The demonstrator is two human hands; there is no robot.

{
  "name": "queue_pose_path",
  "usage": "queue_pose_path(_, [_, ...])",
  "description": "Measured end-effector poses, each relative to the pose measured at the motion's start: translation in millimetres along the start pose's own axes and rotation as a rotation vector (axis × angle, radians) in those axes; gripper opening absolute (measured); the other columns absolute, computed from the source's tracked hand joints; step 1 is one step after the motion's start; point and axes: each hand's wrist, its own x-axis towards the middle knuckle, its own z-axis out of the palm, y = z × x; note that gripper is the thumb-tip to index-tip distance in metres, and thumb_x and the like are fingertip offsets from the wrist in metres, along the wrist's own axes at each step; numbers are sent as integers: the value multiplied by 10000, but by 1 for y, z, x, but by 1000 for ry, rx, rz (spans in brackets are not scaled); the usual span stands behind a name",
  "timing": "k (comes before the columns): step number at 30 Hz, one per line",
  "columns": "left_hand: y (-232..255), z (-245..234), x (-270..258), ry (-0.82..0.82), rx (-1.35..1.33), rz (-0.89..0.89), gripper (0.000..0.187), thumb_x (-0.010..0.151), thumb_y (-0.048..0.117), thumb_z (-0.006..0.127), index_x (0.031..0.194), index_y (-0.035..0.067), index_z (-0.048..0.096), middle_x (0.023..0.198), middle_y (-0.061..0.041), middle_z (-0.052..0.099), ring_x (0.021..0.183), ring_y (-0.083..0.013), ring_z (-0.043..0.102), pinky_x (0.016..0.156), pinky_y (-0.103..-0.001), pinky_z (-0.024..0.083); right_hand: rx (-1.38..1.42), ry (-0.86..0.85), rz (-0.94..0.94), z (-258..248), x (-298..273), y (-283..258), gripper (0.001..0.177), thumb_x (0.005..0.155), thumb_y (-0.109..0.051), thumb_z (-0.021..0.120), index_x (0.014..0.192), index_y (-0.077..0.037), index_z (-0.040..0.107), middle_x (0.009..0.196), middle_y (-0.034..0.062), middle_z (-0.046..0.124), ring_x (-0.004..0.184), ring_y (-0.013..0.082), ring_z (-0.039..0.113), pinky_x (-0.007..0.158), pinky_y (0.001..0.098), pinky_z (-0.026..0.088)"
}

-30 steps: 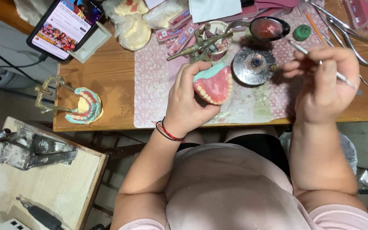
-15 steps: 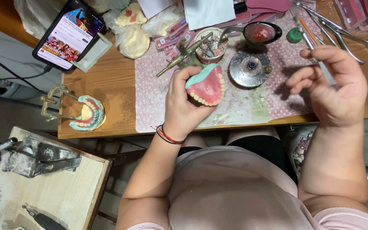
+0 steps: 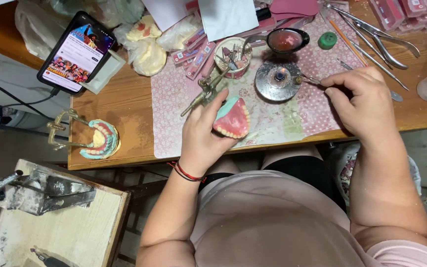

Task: The person is shaping a denture base by applying heated wax to a dental model using a carving tool at a laboratory bench.

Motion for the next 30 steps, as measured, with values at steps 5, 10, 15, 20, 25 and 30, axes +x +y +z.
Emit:
queue_pose_path(5, [-3,0,-2,2,140,28,885,700,301,904,1485,156,521,1207,-102,730,1004,-376,647,826,-483,525,-11,133,6,-12,-7,47,88,1142,-5,773,1209,-41,818,1186,136,762,1155,300,671,1063,432,471])
queue_pose_path(10, [-3,-4,-4,-72,165,-69,986,668,454,981,1475,143,508,1098,-160,646,1042,-427,623,861,-493,493,-403,162,122,-21,-8,108,153,1106,-75,743,1210,-125,845,1138,136,793,1064,356,707,936,470,510])
queue_pose_path(15, [-7,-13,-4,-261,162,-105,1049,758,403,912,1595,154,333,1349,-167,591,1286,-410,555,1024,-541,414,-710,-82,181,-25,0,107,139,985,-115,680,1096,-183,729,1083,79,761,965,345,728,764,462,574])
queue_pose_path(20, [-16,-19,-3,-308,102,-37,962,819,316,861,1602,148,328,1497,-212,532,1328,-451,537,992,-520,447,-923,-242,229,-29,7,97,256,961,-291,672,1158,-128,676,1018,135,783,854,387,779,676,467,613])
queue_pose_path(25, [-19,-12,-11,-251,97,-96,833,814,400,849,1540,224,481,1359,-126,656,1232,-357,607,943,-473,422,-1125,-191,110,-35,-4,90,265,987,-328,632,1196,-168,666,1056,28,736,827,235,760,630,338,596])
queue_pose_path(30, [-24,0,-18,87,147,-14,795,866,314,867,1516,59,485,1404,-204,655,1319,-423,579,1107,-507,455,49,158,39,-33,-23,31,208,1164,185,474,1338,136,578,1269,259,523,1138,369,534,1060,455,418])
